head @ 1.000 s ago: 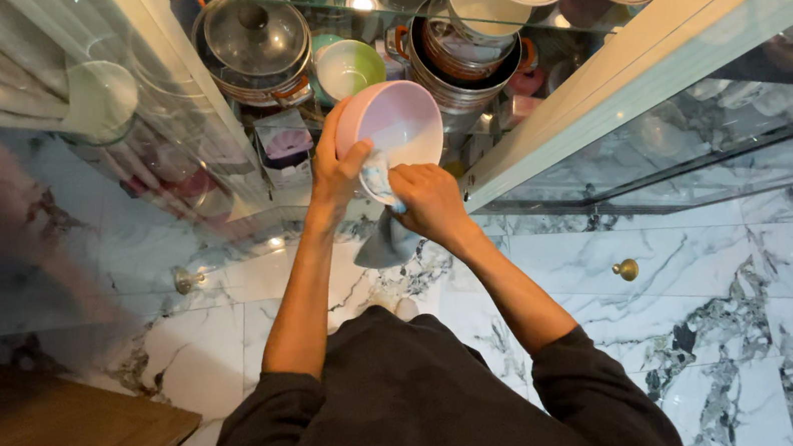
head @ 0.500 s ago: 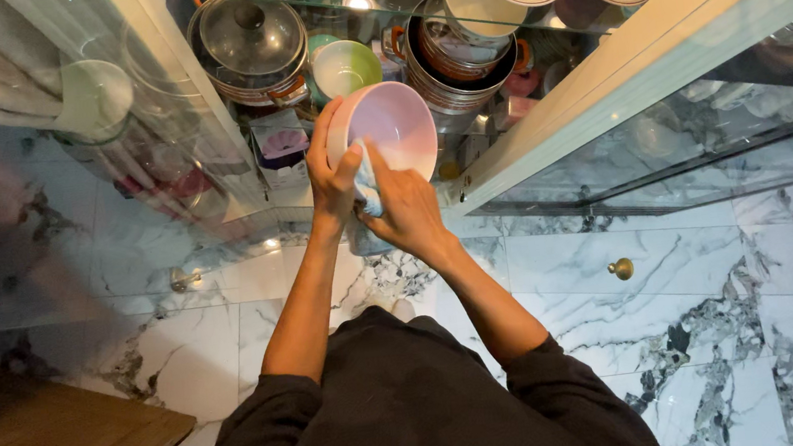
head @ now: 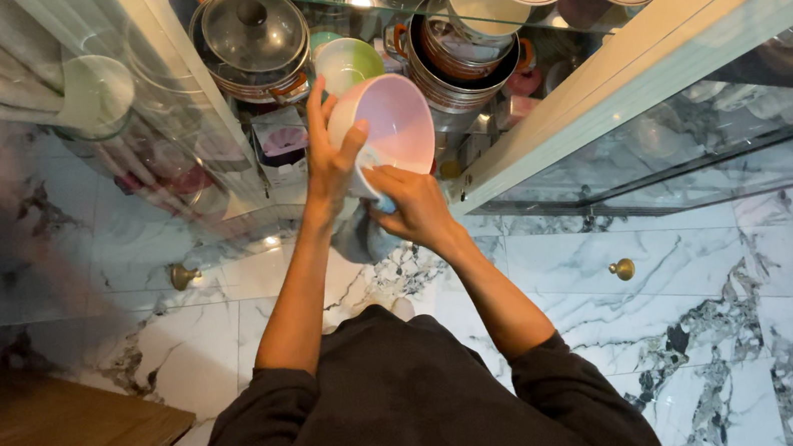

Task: The person wipes the exterior of a glass cabinet with a cloth, then picks up several bowls and cups from the cabinet shelves one by one and wipes each item thoroughly with the cloth.

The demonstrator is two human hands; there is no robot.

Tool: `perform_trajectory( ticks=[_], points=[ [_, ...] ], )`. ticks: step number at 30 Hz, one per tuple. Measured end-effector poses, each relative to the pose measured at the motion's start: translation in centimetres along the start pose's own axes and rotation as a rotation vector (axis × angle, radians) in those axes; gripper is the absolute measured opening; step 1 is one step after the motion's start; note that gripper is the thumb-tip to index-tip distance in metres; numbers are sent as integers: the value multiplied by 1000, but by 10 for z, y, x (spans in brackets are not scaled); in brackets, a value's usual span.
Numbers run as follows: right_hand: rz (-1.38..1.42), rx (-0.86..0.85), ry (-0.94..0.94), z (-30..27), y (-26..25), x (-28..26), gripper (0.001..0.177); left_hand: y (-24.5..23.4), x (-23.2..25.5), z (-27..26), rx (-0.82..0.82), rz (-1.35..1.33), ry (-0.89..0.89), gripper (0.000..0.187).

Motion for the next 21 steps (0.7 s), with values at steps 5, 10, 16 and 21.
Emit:
perform_trajectory(
  ticks=[5, 10, 16, 21],
  points=[
    [-28, 59, 137, 6, -2, 19, 33, 16, 8, -25, -12, 65, 200, 89],
    [-36, 96, 89, 7, -9, -4, 39, 7, 10, -15, 0, 114, 186, 77],
    [-2, 52, 40, 3, -15, -3, 47, -7, -8, -6, 22, -28, -52, 73],
    [-53, 75, -20, 2, -15, 0, 44, 0, -11, -10, 157, -82, -99, 81]
  ],
)
Point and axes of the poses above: each hand's wrist, its own z-axis towards the middle knuckle, its own y-axis out of the palm, x = y × z, the point moved 10 cm from there along z, towards the middle knuckle, and after that the axes turned 14 degrees about -z, right-handed, at the moved point
